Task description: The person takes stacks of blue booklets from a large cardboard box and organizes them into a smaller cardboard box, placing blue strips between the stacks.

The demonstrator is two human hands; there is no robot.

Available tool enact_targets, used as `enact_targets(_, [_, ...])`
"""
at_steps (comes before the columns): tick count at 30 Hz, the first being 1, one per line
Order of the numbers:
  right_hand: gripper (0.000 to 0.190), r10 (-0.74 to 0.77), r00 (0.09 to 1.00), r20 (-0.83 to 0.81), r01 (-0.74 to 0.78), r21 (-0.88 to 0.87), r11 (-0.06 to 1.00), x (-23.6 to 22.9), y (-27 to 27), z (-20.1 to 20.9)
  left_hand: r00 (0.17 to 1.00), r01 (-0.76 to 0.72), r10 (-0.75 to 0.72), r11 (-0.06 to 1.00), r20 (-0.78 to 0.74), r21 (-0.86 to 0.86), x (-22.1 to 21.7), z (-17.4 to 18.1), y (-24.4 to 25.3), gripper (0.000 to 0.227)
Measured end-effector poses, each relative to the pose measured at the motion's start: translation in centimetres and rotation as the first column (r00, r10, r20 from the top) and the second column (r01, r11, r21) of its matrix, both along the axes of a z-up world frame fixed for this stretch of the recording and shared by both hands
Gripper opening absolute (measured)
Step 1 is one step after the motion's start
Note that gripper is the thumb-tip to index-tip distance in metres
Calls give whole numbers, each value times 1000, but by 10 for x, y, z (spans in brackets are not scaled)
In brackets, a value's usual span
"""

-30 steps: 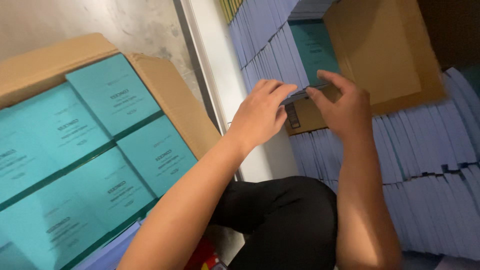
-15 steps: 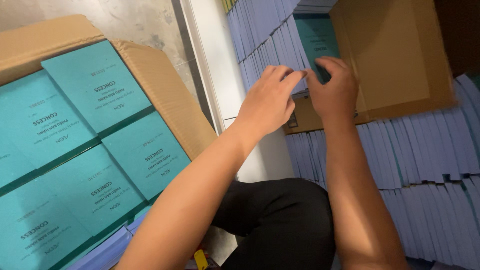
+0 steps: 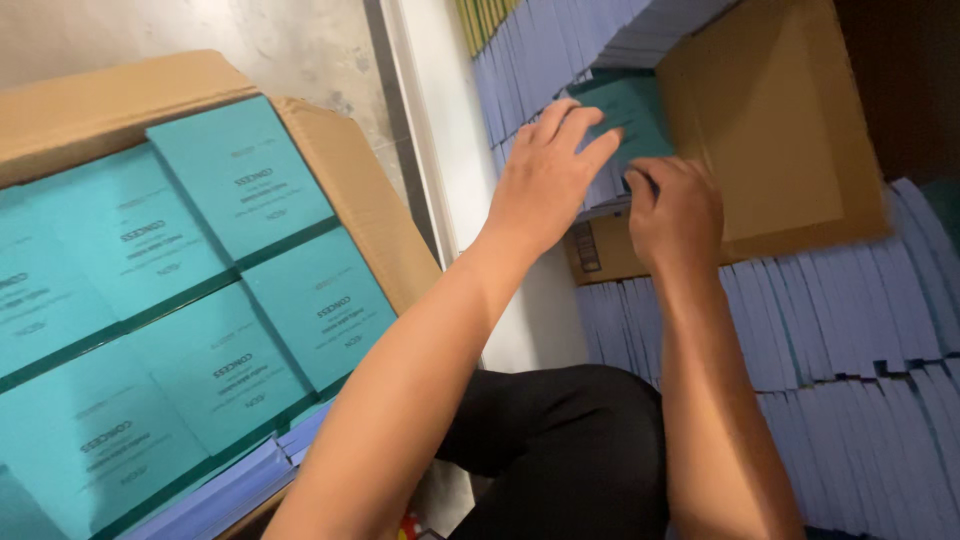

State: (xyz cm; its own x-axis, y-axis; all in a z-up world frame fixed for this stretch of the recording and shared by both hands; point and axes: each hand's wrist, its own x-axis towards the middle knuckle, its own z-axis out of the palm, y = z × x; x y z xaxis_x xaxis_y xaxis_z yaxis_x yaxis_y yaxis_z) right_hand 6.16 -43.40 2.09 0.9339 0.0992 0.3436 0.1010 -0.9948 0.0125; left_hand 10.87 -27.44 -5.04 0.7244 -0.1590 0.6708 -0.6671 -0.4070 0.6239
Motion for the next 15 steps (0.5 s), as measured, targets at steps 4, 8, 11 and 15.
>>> enact_targets(4, [15,-2,1000,-21,4,88,996,-9,4,4,997,-15,10,997,81,69,8,-11,3,33])
enact_targets(8, [26,4,997,-72,-1,42,999,-1,7,-19,997,-18,40,961,-73,276,14,-38,-15,28])
enact_targets(11, [51,66,996,-60,-68,-39,997,16,19,-19,960,192,-155,971,-235,142,6,-48,-36,37])
enact_targets(15, [65,-88,968,-234,49,-167,985,1,27,-19,845,378,-276,914,-459,147,-7,-62,-21,74])
